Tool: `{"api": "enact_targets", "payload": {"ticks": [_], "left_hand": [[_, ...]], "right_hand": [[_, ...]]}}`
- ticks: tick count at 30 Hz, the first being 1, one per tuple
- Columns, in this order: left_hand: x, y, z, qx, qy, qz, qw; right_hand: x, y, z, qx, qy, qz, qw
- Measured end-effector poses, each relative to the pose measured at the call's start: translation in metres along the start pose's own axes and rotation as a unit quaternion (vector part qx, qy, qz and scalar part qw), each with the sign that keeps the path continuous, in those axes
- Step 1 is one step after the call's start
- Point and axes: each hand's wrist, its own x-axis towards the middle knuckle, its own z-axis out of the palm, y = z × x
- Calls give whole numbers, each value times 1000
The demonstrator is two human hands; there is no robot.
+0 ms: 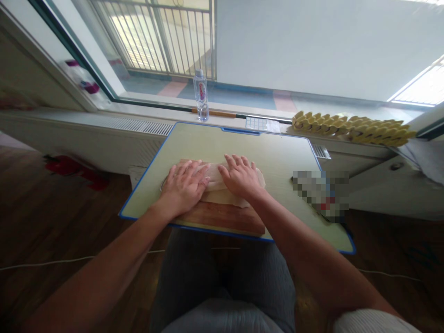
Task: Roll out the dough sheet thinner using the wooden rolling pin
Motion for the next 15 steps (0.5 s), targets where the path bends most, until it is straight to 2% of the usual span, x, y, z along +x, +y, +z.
{"api": "enact_targets", "payload": {"ticks": [5, 7, 12, 15], "left_hand": [[30, -11, -2, -15, -37, -19, 999], [23, -8, -2, -13, -35, -17, 999], [-24, 8, 3, -14, 26, 25, 999], [-20, 6, 4, -16, 25, 27, 999]], "right_hand": [[33, 3, -3, 16, -32, -11, 999], [24, 3, -2, 11, -28, -15, 999], [-28, 0, 7, -33, 27, -39, 998], [-25, -1, 6, -35, 24, -32, 999]]}}
